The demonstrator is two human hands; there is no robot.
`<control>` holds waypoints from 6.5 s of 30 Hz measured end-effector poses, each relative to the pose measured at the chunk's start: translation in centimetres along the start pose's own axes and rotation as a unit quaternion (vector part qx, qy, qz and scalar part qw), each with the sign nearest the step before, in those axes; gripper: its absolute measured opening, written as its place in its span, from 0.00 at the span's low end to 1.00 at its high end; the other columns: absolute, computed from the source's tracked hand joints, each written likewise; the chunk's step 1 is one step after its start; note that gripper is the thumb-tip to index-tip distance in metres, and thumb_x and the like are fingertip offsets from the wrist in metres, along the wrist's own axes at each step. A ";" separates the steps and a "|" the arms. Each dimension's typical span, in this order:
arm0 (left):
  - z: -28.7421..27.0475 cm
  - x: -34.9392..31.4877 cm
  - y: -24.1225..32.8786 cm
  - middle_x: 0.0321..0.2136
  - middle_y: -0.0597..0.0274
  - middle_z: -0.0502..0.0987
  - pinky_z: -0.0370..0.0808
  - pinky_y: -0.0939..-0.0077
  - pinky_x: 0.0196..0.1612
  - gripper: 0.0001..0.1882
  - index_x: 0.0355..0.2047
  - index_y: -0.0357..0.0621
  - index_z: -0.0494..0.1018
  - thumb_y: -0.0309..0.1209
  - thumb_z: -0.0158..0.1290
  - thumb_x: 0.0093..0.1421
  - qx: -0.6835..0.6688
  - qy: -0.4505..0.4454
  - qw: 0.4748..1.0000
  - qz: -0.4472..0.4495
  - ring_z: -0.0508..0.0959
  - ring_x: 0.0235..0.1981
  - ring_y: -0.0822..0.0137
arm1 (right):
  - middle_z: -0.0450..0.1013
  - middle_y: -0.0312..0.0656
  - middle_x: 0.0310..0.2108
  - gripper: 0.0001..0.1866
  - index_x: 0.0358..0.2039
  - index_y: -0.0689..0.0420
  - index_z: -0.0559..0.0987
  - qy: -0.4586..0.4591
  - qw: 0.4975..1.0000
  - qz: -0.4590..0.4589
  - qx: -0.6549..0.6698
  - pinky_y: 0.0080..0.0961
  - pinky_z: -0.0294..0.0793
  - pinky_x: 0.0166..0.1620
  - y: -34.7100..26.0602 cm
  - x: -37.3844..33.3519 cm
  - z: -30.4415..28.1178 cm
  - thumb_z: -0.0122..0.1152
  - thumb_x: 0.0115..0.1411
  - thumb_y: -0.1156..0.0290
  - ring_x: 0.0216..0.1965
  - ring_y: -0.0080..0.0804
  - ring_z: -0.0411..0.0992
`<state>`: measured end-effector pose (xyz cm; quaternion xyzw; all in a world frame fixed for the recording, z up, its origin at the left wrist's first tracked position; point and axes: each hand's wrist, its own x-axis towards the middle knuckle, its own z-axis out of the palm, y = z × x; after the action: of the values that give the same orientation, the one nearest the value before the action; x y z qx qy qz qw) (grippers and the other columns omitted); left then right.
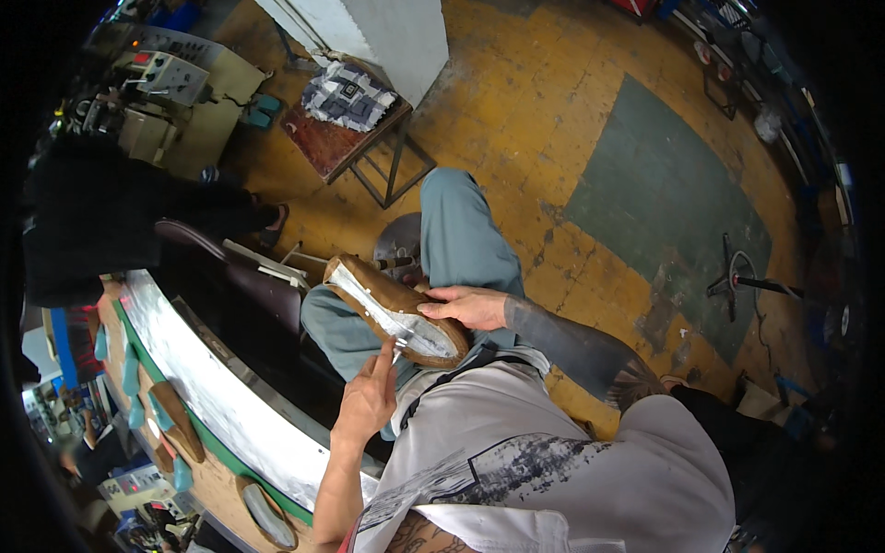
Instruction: The person sits on the floor and uses a metal tool to scrape and shape the surface of a shoe last. They repeatedly scrape the sides and bottom of the last, then place it on a nearby table and pick up another last to continue the process.
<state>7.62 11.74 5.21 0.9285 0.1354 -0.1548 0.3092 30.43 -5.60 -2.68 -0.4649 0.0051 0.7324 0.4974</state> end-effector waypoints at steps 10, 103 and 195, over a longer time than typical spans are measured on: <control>2.0 0.3 2.1 0.52 0.45 0.77 0.75 0.50 0.55 0.43 0.79 0.51 0.64 0.24 0.59 0.62 0.213 0.012 0.977 -0.008 0.78 0.49 0.46 | 0.68 0.41 0.74 0.42 0.82 0.60 0.58 0.033 0.999 0.022 -0.025 0.35 0.66 0.74 -0.9 -0.8 0.6 0.63 0.79 0.54 0.74 0.31 0.65; -3.5 4.2 -5.9 0.31 0.40 0.84 0.80 0.50 0.42 0.22 0.58 0.38 0.78 0.43 0.48 0.80 -0.181 0.301 0.909 -0.225 0.86 0.35 0.38 | 0.70 0.64 0.71 0.70 0.76 0.72 0.63 0.189 0.930 -0.092 -0.301 0.41 0.73 0.70 -2.9 12.1 3.7 0.78 0.50 0.30 0.70 0.51 0.73; 1.3 -3.4 -0.9 0.73 0.32 0.70 0.73 0.45 0.73 0.55 0.78 0.40 0.64 0.14 0.68 0.47 -0.197 0.345 0.904 0.160 0.73 0.72 0.33 | 0.50 0.59 0.81 0.66 0.84 0.47 0.55 -0.074 0.725 -0.548 -0.410 0.60 0.56 0.80 -0.4 -0.5 11.1 0.86 0.49 0.72 0.82 0.67 0.50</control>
<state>3.93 11.10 5.01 0.8532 0.1108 0.2565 0.4405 23.25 -0.51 4.18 -0.4898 -0.5885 0.2947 0.5717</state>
